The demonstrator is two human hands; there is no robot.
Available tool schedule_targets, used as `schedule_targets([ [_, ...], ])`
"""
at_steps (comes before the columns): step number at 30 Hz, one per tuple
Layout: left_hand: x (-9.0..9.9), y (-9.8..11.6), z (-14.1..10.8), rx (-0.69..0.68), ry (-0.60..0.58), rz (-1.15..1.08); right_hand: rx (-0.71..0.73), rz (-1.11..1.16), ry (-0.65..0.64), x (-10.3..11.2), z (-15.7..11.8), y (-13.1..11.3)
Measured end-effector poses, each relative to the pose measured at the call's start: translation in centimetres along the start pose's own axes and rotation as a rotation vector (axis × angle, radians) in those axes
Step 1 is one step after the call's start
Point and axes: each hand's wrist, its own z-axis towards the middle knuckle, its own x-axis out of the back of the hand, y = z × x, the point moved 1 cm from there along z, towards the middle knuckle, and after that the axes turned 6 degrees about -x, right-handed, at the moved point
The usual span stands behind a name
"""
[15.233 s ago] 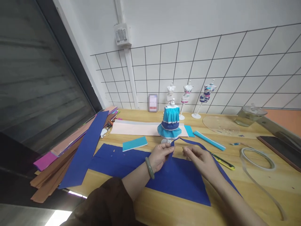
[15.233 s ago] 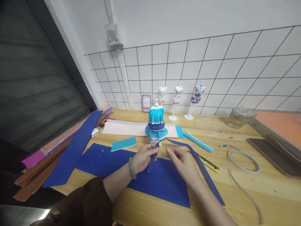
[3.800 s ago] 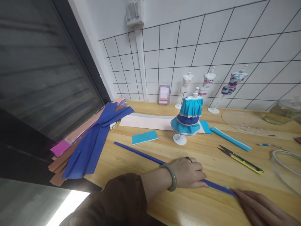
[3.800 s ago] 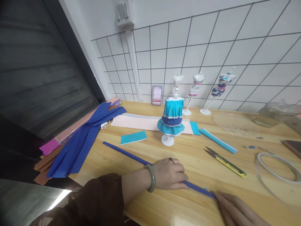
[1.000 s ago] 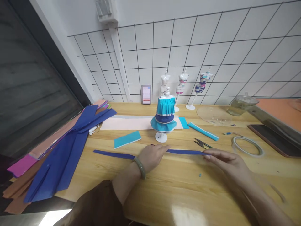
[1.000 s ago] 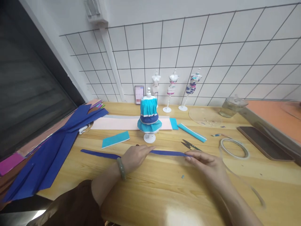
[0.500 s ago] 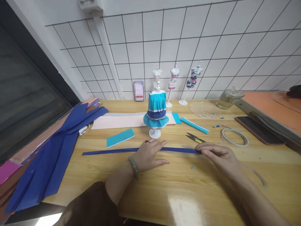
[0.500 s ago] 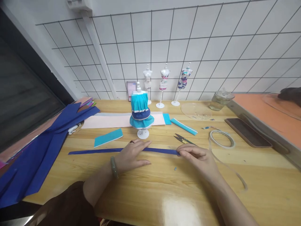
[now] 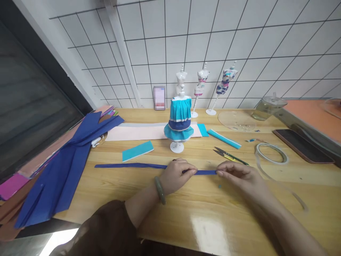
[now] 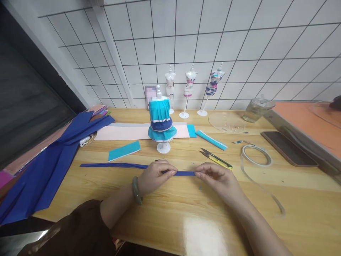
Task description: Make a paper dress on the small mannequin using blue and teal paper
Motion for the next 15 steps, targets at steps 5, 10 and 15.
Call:
schedule_targets([
  [5, 0.9, -0.2, 0.0, 0.060, -0.008, 0.000, -0.067, 0.095, 0.143, 0.8, 0.5, 0.7],
  [10, 1.6, -0.5, -0.1, 0.150, -0.021, -0.065, -0.092, 0.081, 0.159, 1.4, 1.0, 1.6],
  [15, 1.5, -0.8, -0.2, 0.210, -0.031, -0.117, -0.128, 0.083, 0.042, 1.1, 0.9, 1.8],
])
